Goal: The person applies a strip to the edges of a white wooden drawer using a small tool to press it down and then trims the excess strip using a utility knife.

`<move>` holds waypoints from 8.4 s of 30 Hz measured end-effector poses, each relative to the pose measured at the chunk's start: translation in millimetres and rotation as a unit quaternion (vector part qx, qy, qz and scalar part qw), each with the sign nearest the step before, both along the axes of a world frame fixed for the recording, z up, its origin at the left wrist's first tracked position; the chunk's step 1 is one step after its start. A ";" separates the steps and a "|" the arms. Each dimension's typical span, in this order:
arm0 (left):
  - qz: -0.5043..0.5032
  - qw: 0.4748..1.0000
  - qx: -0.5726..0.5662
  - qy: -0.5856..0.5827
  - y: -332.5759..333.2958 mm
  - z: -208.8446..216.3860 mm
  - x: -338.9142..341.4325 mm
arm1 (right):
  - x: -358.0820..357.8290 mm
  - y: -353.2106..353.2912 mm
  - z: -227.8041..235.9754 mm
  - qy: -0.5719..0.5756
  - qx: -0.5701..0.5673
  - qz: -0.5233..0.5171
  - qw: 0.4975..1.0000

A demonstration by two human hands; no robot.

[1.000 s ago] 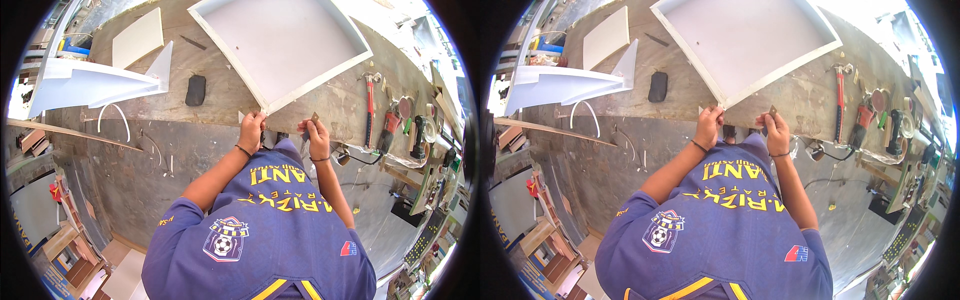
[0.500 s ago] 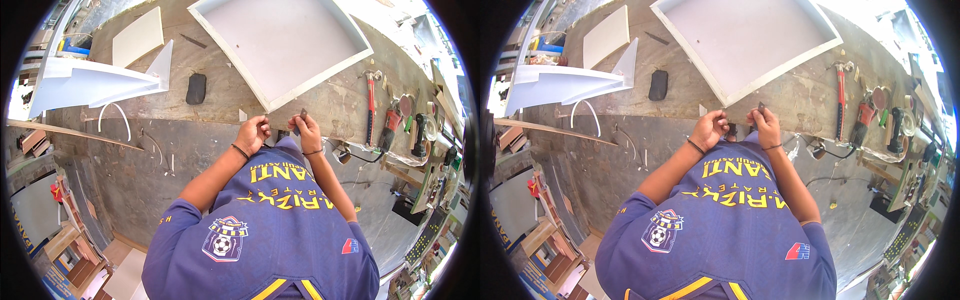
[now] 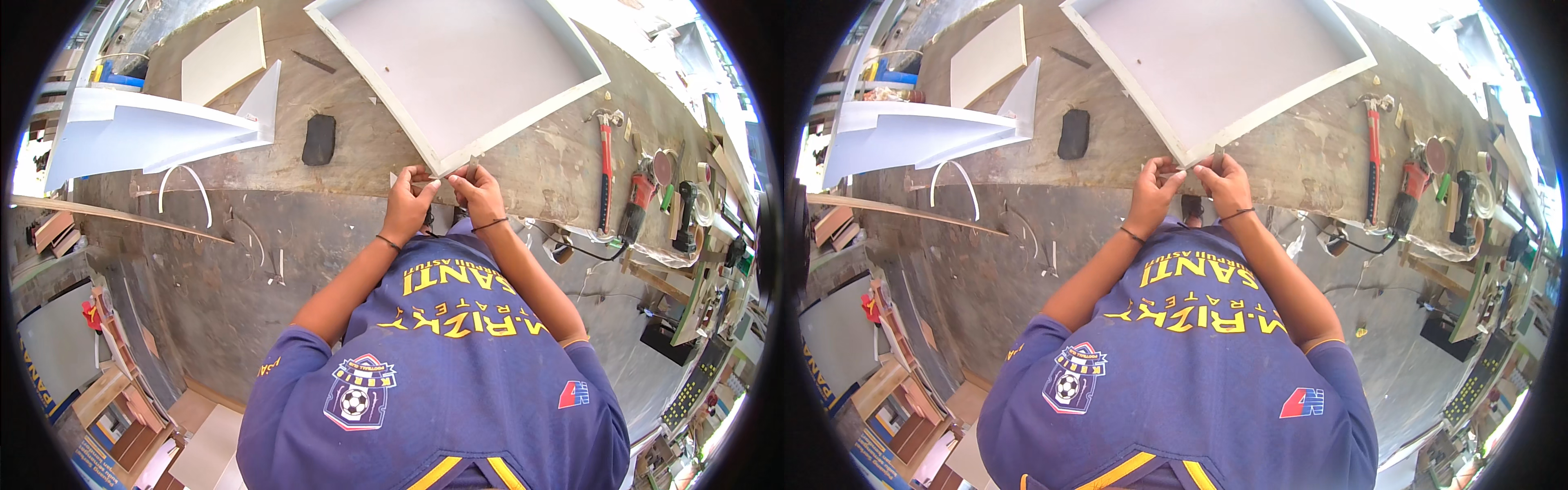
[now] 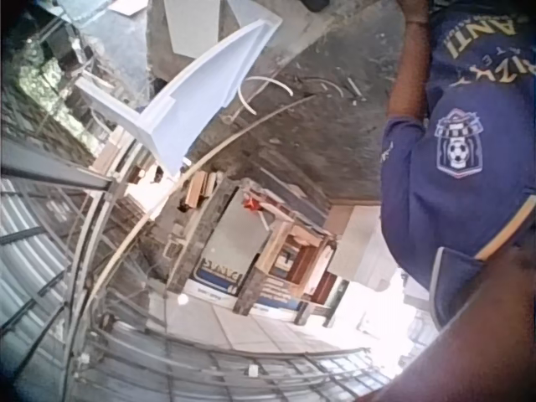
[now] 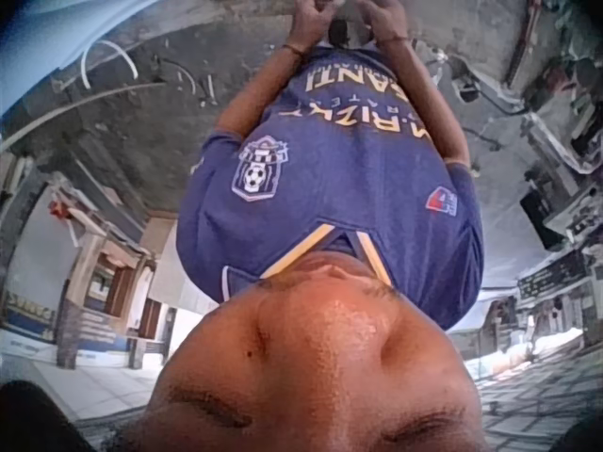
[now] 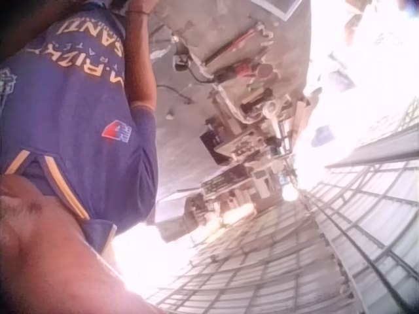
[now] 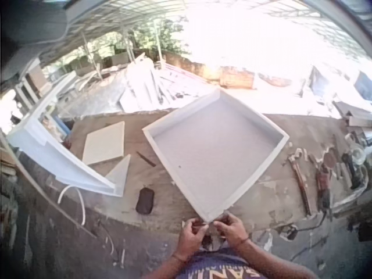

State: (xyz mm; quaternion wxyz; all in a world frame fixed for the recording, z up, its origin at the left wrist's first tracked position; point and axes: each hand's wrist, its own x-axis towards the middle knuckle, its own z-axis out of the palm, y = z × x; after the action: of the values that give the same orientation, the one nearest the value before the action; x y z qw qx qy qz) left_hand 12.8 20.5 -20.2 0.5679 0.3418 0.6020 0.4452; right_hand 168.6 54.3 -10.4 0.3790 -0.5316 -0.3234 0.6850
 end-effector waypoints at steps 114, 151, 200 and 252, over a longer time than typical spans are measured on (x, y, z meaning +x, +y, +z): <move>-0.403 0.681 0.319 0.522 94.8 53.0 -26.1 | -17.8 -15.5 -17.8 0.047 -0.039 -0.018 0.998; -0.385 0.713 0.326 0.487 92.5 57.2 -26.7 | -12.4 -2.7 -20.0 0.045 -0.057 0.062 0.995; -0.400 0.730 0.328 0.447 100.9 61.8 -31.2 | -25.5 -26.2 19.1 -0.444 0.347 0.150 0.812; -0.274 0.798 0.330 0.423 72.0 49.2 -26.2 | -5.4 13.1 -11.8 -0.344 0.416 0.043 0.840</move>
State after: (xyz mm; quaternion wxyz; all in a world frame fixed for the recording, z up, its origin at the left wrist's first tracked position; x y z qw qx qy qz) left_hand -13.5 92.5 29.0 0.2079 0.8134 0.4804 0.2537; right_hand 163.3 67.4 -22.2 0.3991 -0.5111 -0.7101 0.2742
